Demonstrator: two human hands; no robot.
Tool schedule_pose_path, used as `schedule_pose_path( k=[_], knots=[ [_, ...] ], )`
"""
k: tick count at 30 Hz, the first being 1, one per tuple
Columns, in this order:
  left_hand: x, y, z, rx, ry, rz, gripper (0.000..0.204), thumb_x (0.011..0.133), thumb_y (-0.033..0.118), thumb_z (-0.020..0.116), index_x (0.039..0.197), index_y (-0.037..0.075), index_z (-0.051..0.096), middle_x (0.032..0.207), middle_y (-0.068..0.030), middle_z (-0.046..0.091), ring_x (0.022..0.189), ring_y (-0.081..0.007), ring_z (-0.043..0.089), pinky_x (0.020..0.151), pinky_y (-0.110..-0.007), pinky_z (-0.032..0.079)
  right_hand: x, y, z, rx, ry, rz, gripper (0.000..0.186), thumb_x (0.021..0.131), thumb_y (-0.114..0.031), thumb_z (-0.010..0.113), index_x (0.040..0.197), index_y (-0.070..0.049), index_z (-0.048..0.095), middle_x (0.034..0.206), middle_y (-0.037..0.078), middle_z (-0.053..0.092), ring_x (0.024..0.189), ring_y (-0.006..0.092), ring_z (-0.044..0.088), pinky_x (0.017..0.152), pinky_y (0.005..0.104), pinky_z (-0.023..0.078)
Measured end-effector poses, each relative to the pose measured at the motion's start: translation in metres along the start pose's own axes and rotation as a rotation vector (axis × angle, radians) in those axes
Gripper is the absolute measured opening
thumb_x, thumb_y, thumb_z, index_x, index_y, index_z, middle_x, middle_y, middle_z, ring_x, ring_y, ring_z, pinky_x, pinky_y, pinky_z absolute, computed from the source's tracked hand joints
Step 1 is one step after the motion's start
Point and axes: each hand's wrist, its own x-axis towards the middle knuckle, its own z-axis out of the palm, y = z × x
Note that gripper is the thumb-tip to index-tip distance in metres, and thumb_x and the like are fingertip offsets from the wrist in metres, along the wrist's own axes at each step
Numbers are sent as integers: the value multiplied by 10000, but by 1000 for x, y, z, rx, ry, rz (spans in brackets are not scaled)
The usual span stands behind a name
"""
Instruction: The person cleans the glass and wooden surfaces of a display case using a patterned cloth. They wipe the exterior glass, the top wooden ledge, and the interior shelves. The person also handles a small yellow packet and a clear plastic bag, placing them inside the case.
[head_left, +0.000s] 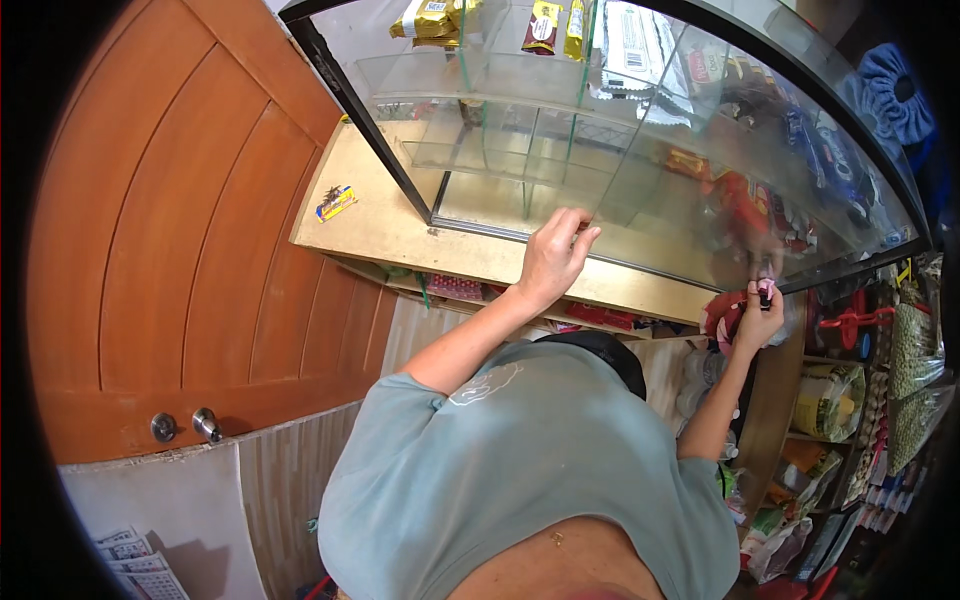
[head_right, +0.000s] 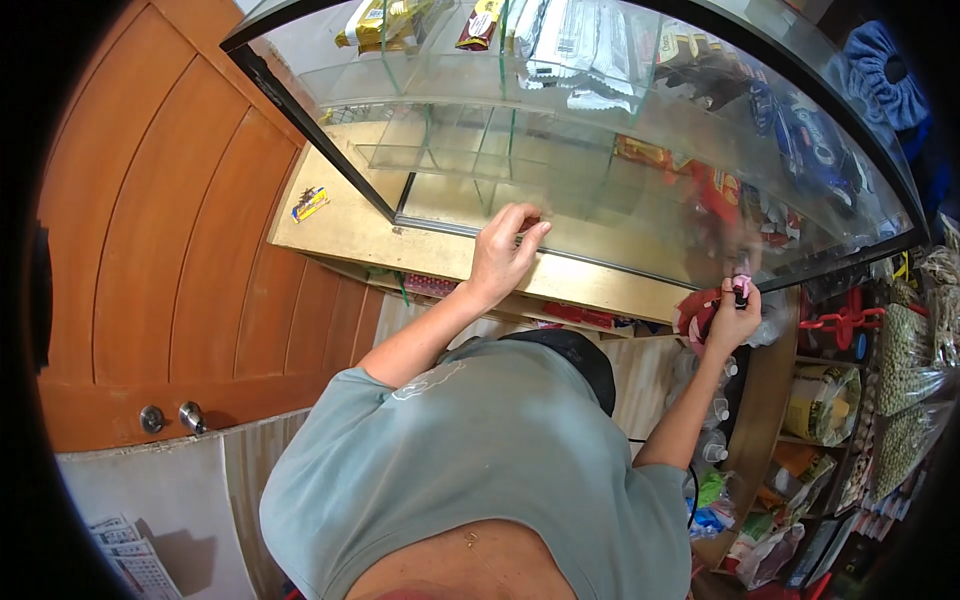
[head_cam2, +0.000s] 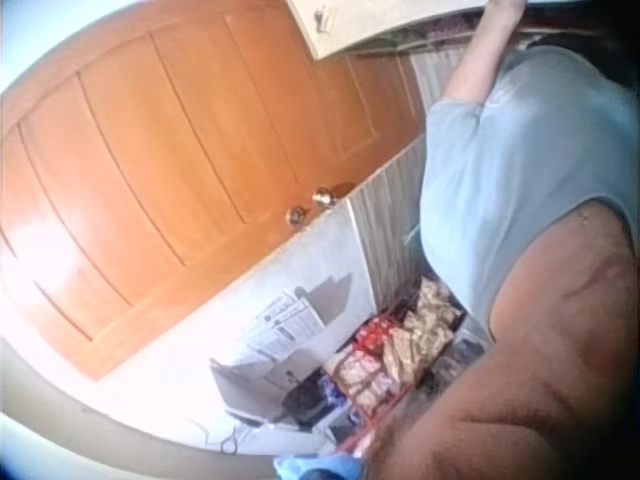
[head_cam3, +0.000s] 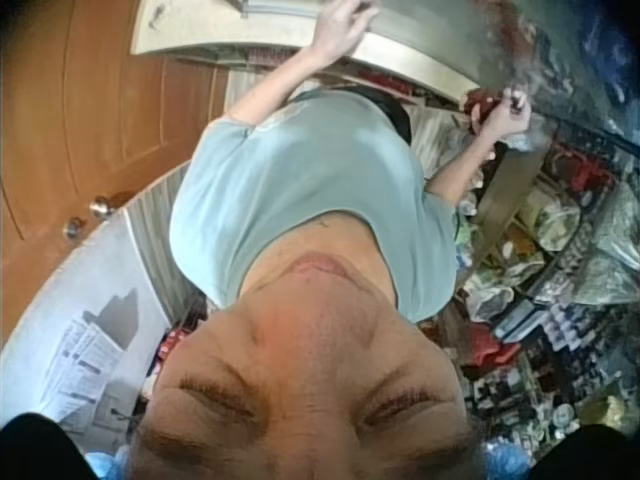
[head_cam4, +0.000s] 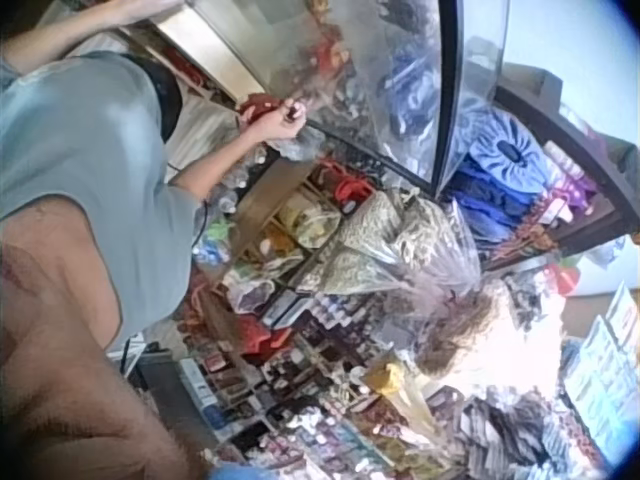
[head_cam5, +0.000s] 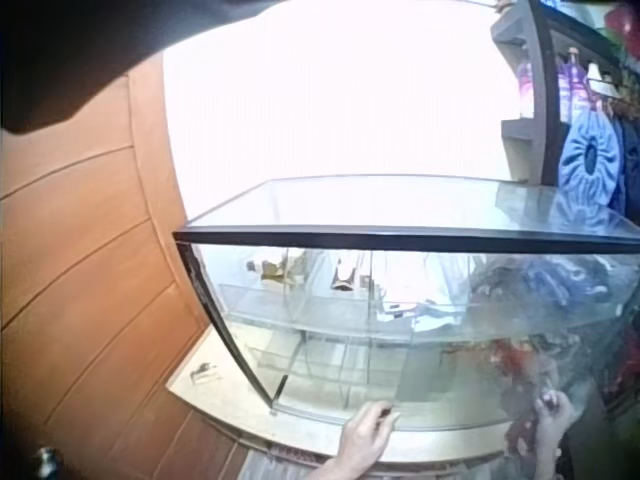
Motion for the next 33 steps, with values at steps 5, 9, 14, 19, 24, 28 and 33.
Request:
schedule_pose_path(
  k=[5, 9, 14, 19, 24, 28, 33],
  knots=[
    [7, -1, 4, 60, 51, 52, 135, 796, 99, 665, 798, -2, 576, 711, -133, 577, 611, -254, 574, 558, -332, 456, 2, 14, 5, 75, 90, -50, 163, 740, -45, 716, 831, -12, 585, 753, 15, 567, 625, 103, 506, 546, 255, 475],
    [16, 3, 1, 38, 34, 30, 140, 797, 89, 660, 761, 4, 556, 664, -125, 541, 559, -235, 515, 520, -328, 419, 10, 19, 4, 75, 40, -27, 189, 700, -52, 731, 805, -6, 581, 695, 16, 557, 621, 106, 502, 589, 264, 431],
    [17, 1, 2, 26, -6, 25, 154, 802, 90, 658, 768, 0, 538, 665, -129, 524, 559, -254, 498, 524, -328, 419, 11, 15, 1, 91, 3, 8, 167, 714, -45, 716, 779, -15, 564, 686, 10, 561, 631, 88, 504, 577, 233, 415],
    [17, -1, 3, -4, 7, 70, 173, 812, 88, 659, 751, -18, 537, 627, -86, 476, 545, -147, 428, 506, -269, 374, 16, 20, -7, 110, -62, -25, 161, 740, -62, 706, 780, -20, 555, 688, -12, 542, 650, 73, 488, 598, 224, 408],
    [17, -6, 1, 62, -65, 66, 159, 805, 75, 645, 753, -19, 527, 670, -152, 508, 573, -280, 507, 529, -351, 419, 17, 12, -15, 132, -181, 186, 158, 757, -62, 688, 763, -36, 533, 685, -20, 520, 645, 67, 475, 587, 219, 397],
    [21, 0, -1, 18, -32, 79, 152, 782, 66, 661, 755, -5, 529, 654, -145, 489, 563, -291, 499, 519, -356, 414, 22, 4, -11, 33, -101, -65, 186, 733, -71, 695, 756, -27, 516, 675, 2, 515, 622, 82, 461, 592, 248, 391],
    [22, -1, 1, 10, -38, 90, 156, 766, 51, 670, 743, -1, 524, 650, -145, 481, 555, -295, 491, 498, -357, 400, 22, 27, -9, 151, -98, -18, 190, 731, -62, 692, 765, -29, 508, 686, 7, 510, 610, 88, 460, 584, 252, 395]
  ],
)
